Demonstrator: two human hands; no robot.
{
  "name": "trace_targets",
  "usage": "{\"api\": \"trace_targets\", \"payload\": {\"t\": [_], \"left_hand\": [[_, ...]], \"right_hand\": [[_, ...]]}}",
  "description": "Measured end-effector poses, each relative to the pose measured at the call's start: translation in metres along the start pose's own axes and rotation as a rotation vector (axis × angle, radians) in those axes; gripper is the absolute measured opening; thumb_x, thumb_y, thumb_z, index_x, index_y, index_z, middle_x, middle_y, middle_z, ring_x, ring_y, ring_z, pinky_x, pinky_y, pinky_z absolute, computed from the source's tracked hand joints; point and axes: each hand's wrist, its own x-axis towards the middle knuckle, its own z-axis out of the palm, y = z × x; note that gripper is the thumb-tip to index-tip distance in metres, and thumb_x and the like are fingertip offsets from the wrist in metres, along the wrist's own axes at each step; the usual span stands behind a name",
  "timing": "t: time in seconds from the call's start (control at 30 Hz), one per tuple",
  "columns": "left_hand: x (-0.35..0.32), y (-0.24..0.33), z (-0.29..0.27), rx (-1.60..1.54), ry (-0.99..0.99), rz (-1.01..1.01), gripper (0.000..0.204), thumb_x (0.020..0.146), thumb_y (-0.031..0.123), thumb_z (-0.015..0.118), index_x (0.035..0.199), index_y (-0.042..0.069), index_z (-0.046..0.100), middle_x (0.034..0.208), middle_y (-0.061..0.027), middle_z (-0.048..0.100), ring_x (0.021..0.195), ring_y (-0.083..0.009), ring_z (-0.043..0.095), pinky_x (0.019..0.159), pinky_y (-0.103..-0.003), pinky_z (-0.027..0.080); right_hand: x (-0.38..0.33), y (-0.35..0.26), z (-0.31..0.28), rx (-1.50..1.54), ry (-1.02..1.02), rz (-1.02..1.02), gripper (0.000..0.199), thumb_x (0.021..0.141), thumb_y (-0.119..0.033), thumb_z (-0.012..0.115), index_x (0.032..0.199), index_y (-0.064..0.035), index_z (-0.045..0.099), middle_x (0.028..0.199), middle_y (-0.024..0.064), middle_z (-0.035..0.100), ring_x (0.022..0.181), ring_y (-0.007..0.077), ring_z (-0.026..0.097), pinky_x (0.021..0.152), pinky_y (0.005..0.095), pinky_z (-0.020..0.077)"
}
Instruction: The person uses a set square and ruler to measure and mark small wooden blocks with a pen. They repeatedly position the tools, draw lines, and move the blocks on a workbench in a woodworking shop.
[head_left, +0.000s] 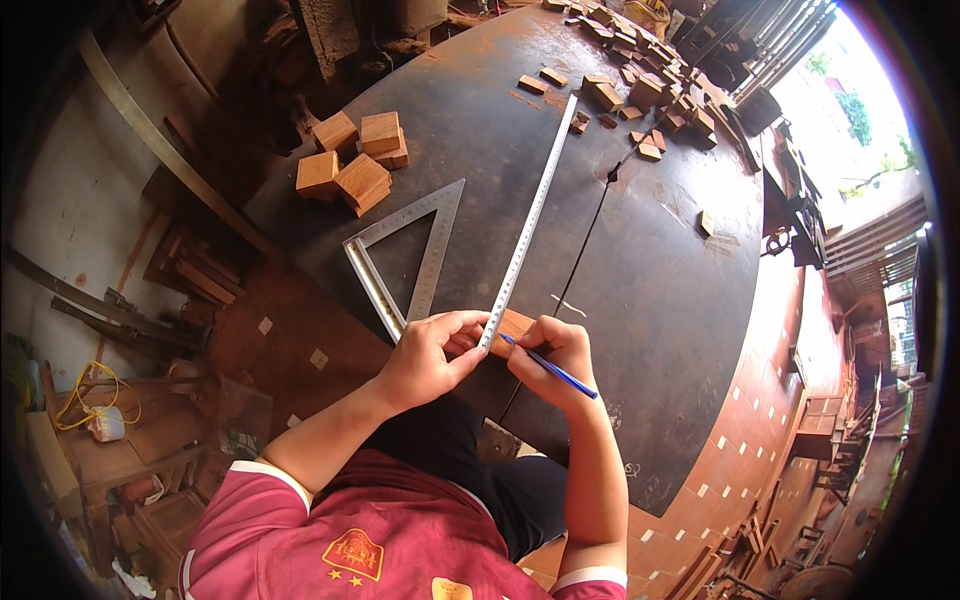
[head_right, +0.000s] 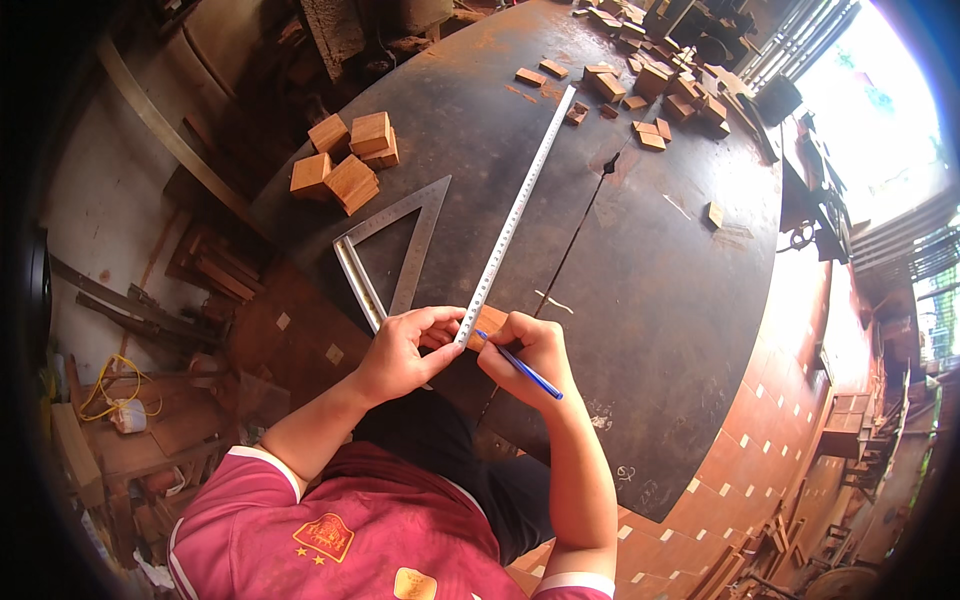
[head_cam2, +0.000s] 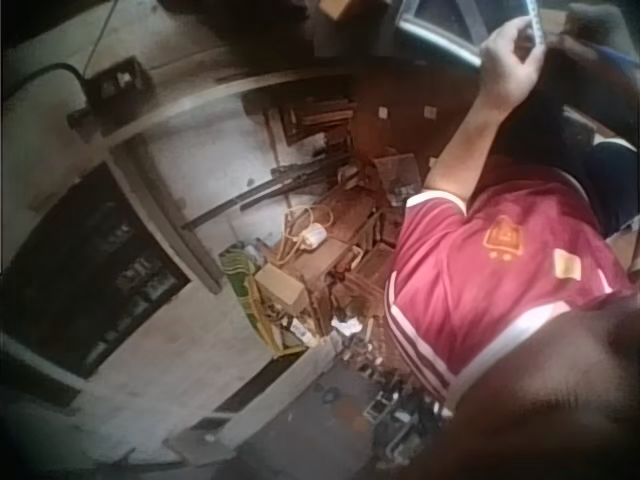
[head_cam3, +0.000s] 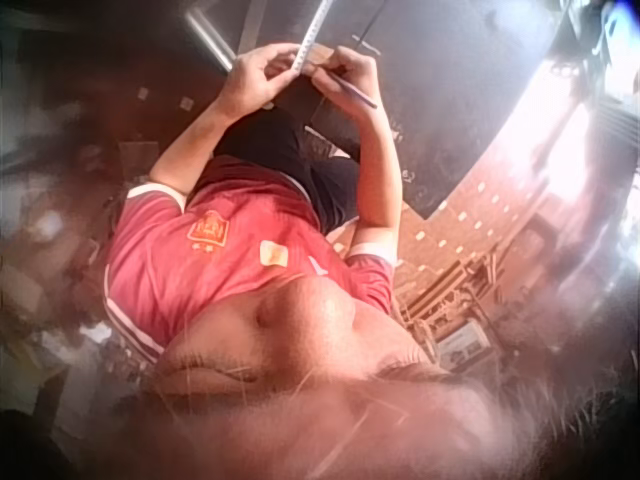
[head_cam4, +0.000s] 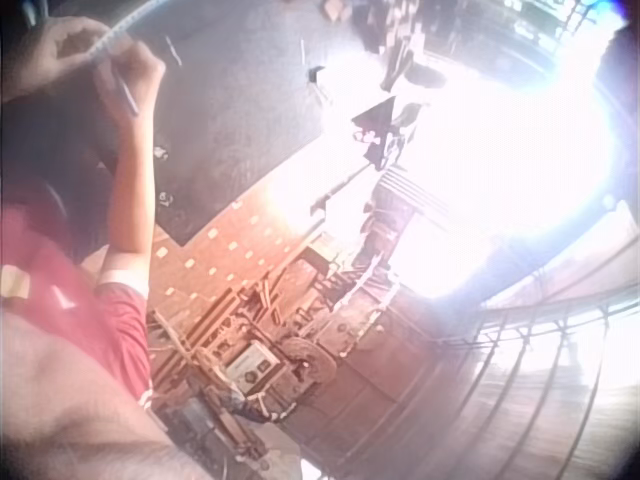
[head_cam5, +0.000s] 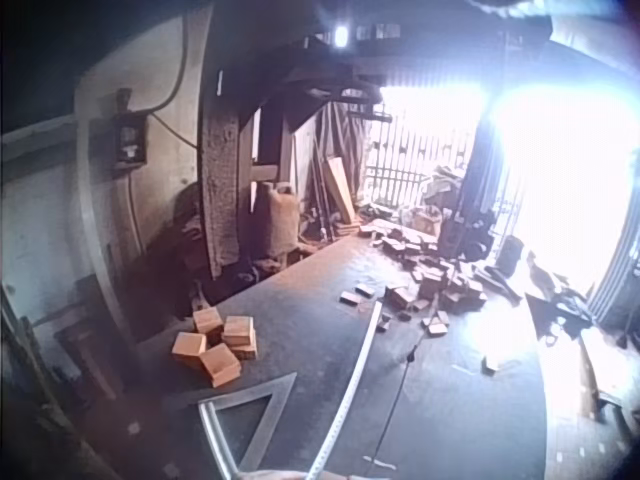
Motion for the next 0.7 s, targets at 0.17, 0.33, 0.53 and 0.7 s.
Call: {"api": "trace_targets", "payload": {"t": [0.17, 0.33, 0.53, 0.7], "left_hand": [[-0.001, 0.002, 0.001, 0.007, -0.010, -0.003, 0.043, 0.091, 0.002, 0.075, 0.132, 0.001, 0.066, 0.103, -0.0139, 0.077, 0.091, -0.0187, 0.077, 0.082, -0.031, 0.063], [-0.001, 0.002, 0.002, 0.017, -0.009, 0.003, 0.043, 0.091, 0.001, 0.076, 0.133, 0.001, 0.065, 0.104, -0.0141, 0.077, 0.091, -0.0187, 0.077, 0.082, -0.031, 0.063], [-0.001, 0.000, 0.001, -0.048, -0.023, -0.038, 0.044, 0.092, 0.000, 0.075, 0.134, 0.000, 0.064, 0.106, -0.0116, 0.076, 0.093, -0.0159, 0.075, 0.085, -0.030, 0.062], [-0.001, -0.005, 0.000, -0.129, -0.055, -0.100, 0.045, 0.094, -0.003, 0.074, 0.137, -0.003, 0.060, 0.109, -0.0090, 0.073, 0.099, -0.0127, 0.072, 0.090, -0.027, 0.060]], "right_hand": [[-0.002, 0.008, -0.004, 0.181, 0.097, 0.061, 0.015, 0.082, 0.007, 0.071, 0.074, -0.0004, 0.061, 0.075, 0.0024, 0.065, 0.069, 0.0056, 0.060, 0.061, 0.0247, 0.0481], [0.003, 0.014, -0.004, 0.057, 0.182, -0.053, 0.017, 0.081, 0.000, 0.074, 0.072, -0.0001, 0.060, 0.064, 0.0007, 0.062, 0.062, 0.0027, 0.056, 0.054, 0.0246, 0.0450], [0.003, 0.019, -0.005, 0.052, 0.190, -0.050, 0.017, 0.081, 0.000, 0.074, 0.073, -0.0006, 0.060, 0.064, 0.0011, 0.062, 0.061, 0.0032, 0.056, 0.053, 0.0249, 0.0448], [0.003, 0.017, -0.006, 0.008, 0.173, -0.099, 0.016, 0.082, -0.001, 0.075, 0.076, -0.0005, 0.060, 0.064, 0.0013, 0.062, 0.060, 0.0037, 0.056, 0.053, 0.0247, 0.0449]]}}
